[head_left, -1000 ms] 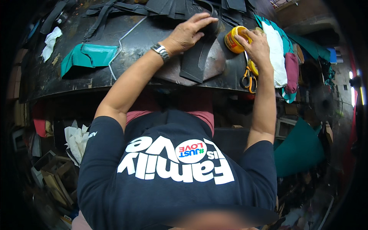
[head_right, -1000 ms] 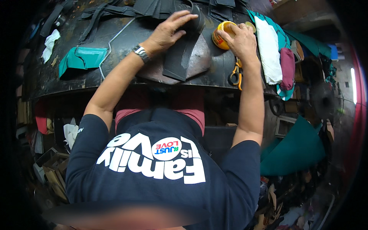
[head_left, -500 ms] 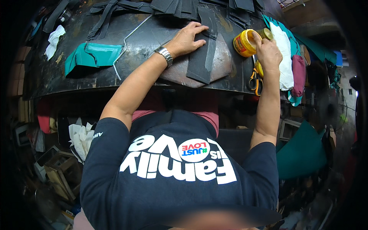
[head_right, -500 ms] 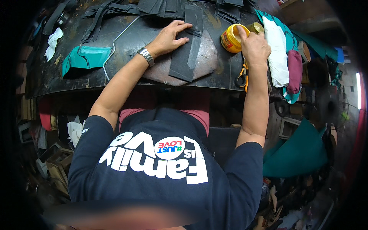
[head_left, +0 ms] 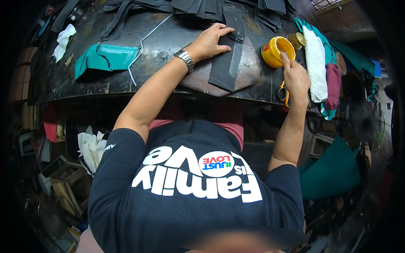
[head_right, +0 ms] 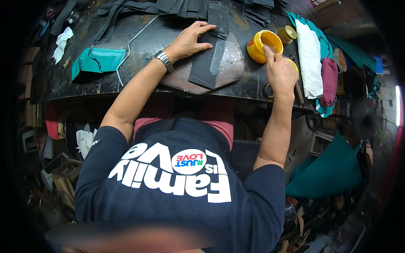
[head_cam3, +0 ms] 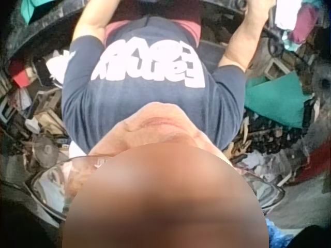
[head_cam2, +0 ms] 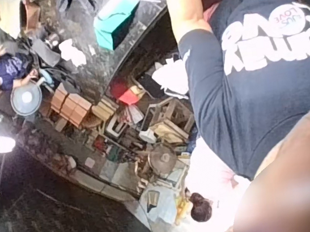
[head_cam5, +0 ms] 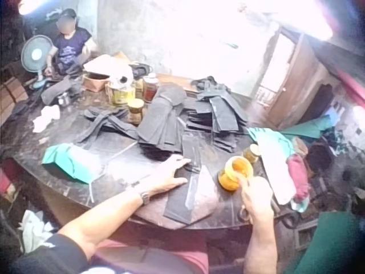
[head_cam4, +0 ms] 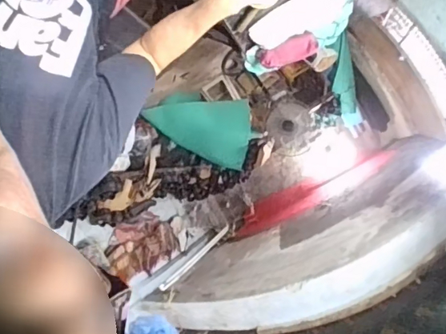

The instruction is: The person applies adhesive from a yellow container to black rubber strips and presses them together on a workbench. They repeatedly pick up, align, and join rubber pieces, occasionally moving aside other items on the table. The process continues with multiple rubber strips being handled and assembled.

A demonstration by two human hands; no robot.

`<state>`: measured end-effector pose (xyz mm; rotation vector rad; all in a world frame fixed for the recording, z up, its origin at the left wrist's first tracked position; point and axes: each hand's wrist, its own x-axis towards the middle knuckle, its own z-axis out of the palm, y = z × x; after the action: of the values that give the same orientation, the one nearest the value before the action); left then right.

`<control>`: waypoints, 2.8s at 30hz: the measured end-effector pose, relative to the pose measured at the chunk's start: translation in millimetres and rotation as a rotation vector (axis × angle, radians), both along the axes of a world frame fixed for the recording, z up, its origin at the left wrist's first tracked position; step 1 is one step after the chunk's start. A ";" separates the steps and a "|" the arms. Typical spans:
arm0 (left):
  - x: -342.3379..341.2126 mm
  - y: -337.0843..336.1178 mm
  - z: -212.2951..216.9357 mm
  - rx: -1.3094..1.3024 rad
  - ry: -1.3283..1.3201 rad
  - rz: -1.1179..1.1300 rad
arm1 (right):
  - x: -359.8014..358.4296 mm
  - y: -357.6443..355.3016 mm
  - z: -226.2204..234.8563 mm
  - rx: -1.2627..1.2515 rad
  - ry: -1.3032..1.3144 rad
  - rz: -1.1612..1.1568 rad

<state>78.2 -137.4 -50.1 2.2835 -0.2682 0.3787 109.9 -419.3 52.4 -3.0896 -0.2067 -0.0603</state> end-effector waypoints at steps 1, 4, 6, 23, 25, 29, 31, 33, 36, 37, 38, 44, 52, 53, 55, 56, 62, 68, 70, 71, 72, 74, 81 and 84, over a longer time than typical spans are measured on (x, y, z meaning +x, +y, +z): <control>0.6 0.1 0.0 0.003 0.004 -0.003 | -3.3 -0.5 -0.1 -0.009 0.120 0.036; 2.1 0.4 -1.5 -0.012 0.014 -0.012 | -18.2 5.2 -17.2 0.329 0.295 0.365; 3.6 1.0 -2.9 -0.019 0.007 -0.026 | -31.4 22.0 -46.8 0.797 0.206 0.664; 10.4 4.1 -11.5 0.025 -0.062 -0.017 | -78.0 11.0 -80.8 0.181 0.144 0.903; 7.1 1.5 -6.2 -0.004 -0.012 -0.001 | -84.5 9.0 -76.4 0.265 0.169 0.869; -12.2 -6.4 4.3 -0.062 -0.102 0.070 | -91.7 8.4 -64.5 0.720 0.195 0.778; -27.8 -13.4 2.4 -0.070 -0.191 0.155 | -102.8 11.1 -62.9 0.861 0.144 0.693; -34.0 -14.4 1.0 -0.048 -0.185 0.166 | -126.3 23.2 -71.0 0.498 -0.013 0.602; -36.3 -13.7 -3.0 -0.025 -0.211 0.187 | -148.6 39.8 -82.5 0.171 -0.192 0.556; -36.4 -13.5 -4.1 -0.017 -0.224 0.195 | -152.5 42.1 -84.6 0.147 -0.213 0.548; -36.7 -13.4 -5.0 -0.002 -0.217 0.201 | -156.6 44.4 -86.5 0.126 -0.231 0.530; -37.2 -15.5 -6.1 0.031 -0.155 0.188 | -164.8 55.6 -92.9 0.088 -0.236 0.606; -33.5 -17.1 -8.9 0.053 -0.216 0.170 | -153.0 49.6 -76.6 0.298 -0.059 0.768; -34.8 -17.9 -7.9 0.044 -0.188 0.173 | -153.0 48.0 -74.4 0.277 -0.089 0.714; -36.8 -18.7 -4.7 0.027 -0.134 0.178 | -155.0 46.9 -73.7 0.182 -0.160 0.611; -37.8 -19.1 -3.3 0.002 -0.096 0.172 | -159.1 49.0 -76.0 0.081 -0.158 0.533; -38.8 -19.6 -2.4 0.025 -0.080 0.195 | -170.6 73.8 -89.9 -0.074 -0.234 0.674; -37.3 -18.5 -1.2 -0.037 -0.059 0.153 | -169.5 86.1 -68.4 0.138 -0.165 0.831; -42.3 -13.2 7.3 -0.039 -0.077 0.123 | -162.7 75.8 -51.2 0.422 -0.129 0.817; -49.7 -12.2 11.6 -0.141 -0.090 0.097 | -159.5 73.2 -45.5 0.618 -0.166 0.801; -58.1 -11.5 17.4 -0.221 -0.120 0.065 | -155.3 71.5 -40.8 0.783 -0.190 0.762; -80.9 -12.7 28.6 -0.329 -0.286 0.052 | -146.8 73.1 -36.8 0.907 -0.214 0.692; -113.0 21.1 69.4 -1.275 -0.106 -0.122 | -136.7 123.9 -42.3 1.495 0.560 0.666; -106.9 69.3 82.3 -1.529 0.007 0.031 | -116.5 156.1 -34.6 1.451 0.568 0.777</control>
<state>-28.7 -68.0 32.2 0.7814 0.0845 0.3787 -6.7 -263.2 17.8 -1.3744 -0.8221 0.4533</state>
